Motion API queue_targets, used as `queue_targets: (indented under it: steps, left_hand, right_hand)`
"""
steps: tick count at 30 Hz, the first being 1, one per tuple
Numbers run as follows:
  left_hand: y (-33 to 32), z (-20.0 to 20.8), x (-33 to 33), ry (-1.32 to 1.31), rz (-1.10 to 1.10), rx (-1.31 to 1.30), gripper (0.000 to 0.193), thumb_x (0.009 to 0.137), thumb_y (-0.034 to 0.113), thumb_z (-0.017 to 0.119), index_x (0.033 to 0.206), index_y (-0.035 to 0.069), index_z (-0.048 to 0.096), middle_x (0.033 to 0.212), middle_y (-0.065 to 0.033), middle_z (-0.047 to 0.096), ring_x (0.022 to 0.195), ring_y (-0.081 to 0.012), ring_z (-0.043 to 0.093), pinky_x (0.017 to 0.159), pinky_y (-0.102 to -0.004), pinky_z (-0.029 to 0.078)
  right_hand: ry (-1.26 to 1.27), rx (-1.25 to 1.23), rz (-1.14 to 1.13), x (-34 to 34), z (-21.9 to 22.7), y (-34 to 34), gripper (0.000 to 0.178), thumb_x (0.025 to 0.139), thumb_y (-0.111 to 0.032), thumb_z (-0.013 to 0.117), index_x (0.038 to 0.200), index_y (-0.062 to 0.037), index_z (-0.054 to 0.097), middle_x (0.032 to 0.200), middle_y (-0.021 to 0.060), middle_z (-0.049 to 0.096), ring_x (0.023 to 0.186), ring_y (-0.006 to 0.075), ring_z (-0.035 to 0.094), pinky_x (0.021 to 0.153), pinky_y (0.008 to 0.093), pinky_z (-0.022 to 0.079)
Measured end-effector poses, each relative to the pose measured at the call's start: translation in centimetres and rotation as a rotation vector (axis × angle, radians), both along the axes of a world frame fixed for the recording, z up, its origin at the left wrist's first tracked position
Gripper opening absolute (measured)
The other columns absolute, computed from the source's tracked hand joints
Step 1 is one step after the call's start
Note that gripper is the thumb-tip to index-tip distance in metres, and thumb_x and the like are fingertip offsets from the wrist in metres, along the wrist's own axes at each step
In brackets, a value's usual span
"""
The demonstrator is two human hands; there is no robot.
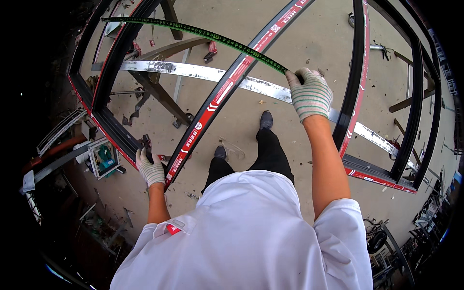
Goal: The person measures various dimensions of a large window frame using a tape measure, checking lengths and diagonals. The person then moves to a workbench and measures a metal profile.
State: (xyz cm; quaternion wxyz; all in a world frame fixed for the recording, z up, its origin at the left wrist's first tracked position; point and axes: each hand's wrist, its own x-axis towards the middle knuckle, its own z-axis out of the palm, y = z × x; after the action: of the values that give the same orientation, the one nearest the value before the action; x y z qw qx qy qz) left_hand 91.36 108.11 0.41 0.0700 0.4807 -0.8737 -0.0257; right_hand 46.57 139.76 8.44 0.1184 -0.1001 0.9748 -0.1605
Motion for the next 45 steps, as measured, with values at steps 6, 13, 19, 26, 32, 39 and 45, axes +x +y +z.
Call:
queue_targets:
  steps: [6, 13, 19, 26, 32, 39, 45]
  left_hand:
    - [-2.3, 0.3, 3.6, 0.169, -0.239, 0.057, 0.043, 0.092, 0.015, 0.071, 0.133, 0.003, 0.065, 0.147, -0.0228, 0.056, 0.134, -0.0416, 0.054, 0.116, -0.0512, 0.042]
    - [-4.4, 0.1, 7.6, 0.419, -0.41, 0.052, 0.045, 0.09, 0.009, 0.072, 0.133, -0.001, 0.064, 0.145, -0.0242, 0.055, 0.135, -0.0442, 0.052, 0.114, -0.0542, 0.043]
    - [-5.7, -1.2, 10.1, 0.476, -0.376, 0.033, 0.053, 0.089, 0.018, 0.074, 0.136, -0.003, 0.061, 0.146, -0.0221, 0.054, 0.14, -0.0444, 0.047, 0.118, -0.0563, 0.038]
    - [-6.5, -1.9, 8.9, 0.476, -0.344, -0.025, 0.05, 0.093, 0.02, 0.073, 0.139, 0.004, 0.061, 0.142, -0.0172, 0.059, 0.146, -0.0413, 0.045, 0.121, -0.0557, 0.033]
    - [-8.5, -2.3, 7.8, 0.516, -0.329, -0.104, 0.054, 0.095, 0.024, 0.071, 0.143, 0.003, 0.057, 0.143, -0.0169, 0.058, 0.137, -0.0382, 0.052, 0.122, -0.0594, 0.03]
    - [-13.7, -1.0, 6.8, 0.576, -0.53, -0.138, 0.059, 0.093, 0.019, 0.068, 0.148, 0.003, 0.053, 0.147, -0.0177, 0.052, 0.141, -0.0374, 0.048, 0.122, -0.0639, 0.026]
    - [-18.6, -0.4, 7.0, 0.527, -0.722, -0.13, 0.057, 0.093, 0.015, 0.066, 0.148, 0.007, 0.057, 0.149, -0.0175, 0.052, 0.141, -0.0386, 0.047, 0.122, -0.0632, 0.027]
  right_hand:
    - [-0.084, 0.029, 0.023, 14.6, -1.8, -3.4, 0.038, 0.097, -0.048, 0.07, 0.107, -0.013, 0.078, 0.108, 0.0121, 0.076, 0.099, 0.0335, 0.072, 0.089, 0.0449, 0.056]
    - [-0.137, 0.012, -0.008, 29.5, -1.4, -6.1, 0.035, 0.096, -0.046, 0.072, 0.104, -0.0118, 0.079, 0.103, 0.0127, 0.075, 0.097, 0.0333, 0.071, 0.087, 0.0444, 0.056]
    - [-0.045, 0.05, 0.081, 37.2, -0.6, -6.0, 0.033, 0.095, -0.044, 0.074, 0.094, -0.0111, 0.076, 0.095, 0.0117, 0.073, 0.091, 0.0324, 0.07, 0.081, 0.0455, 0.056]
    - [0.0, 0.083, 0.089, 40.6, -2.7, -4.1, 0.028, 0.095, -0.041, 0.075, 0.095, -0.0129, 0.075, 0.095, 0.0096, 0.073, 0.091, 0.0314, 0.069, 0.081, 0.0458, 0.055]
    - [0.094, 0.137, 0.049, 42.3, -2.1, -4.4, 0.026, 0.094, -0.038, 0.077, 0.095, -0.0126, 0.075, 0.096, 0.009, 0.073, 0.09, 0.0315, 0.068, 0.08, 0.0455, 0.055]
    - [0.167, 0.141, -0.04, 47.3, -2.4, -9.2, 0.024, 0.092, -0.038, 0.079, 0.093, -0.0136, 0.075, 0.096, 0.0085, 0.073, 0.091, 0.0315, 0.069, 0.08, 0.046, 0.056]
    - [0.175, 0.132, -0.089, 51.9, -3.3, -14.7, 0.024, 0.091, -0.038, 0.08, 0.092, -0.0145, 0.075, 0.097, 0.0078, 0.074, 0.09, 0.0315, 0.069, 0.077, 0.0459, 0.056]
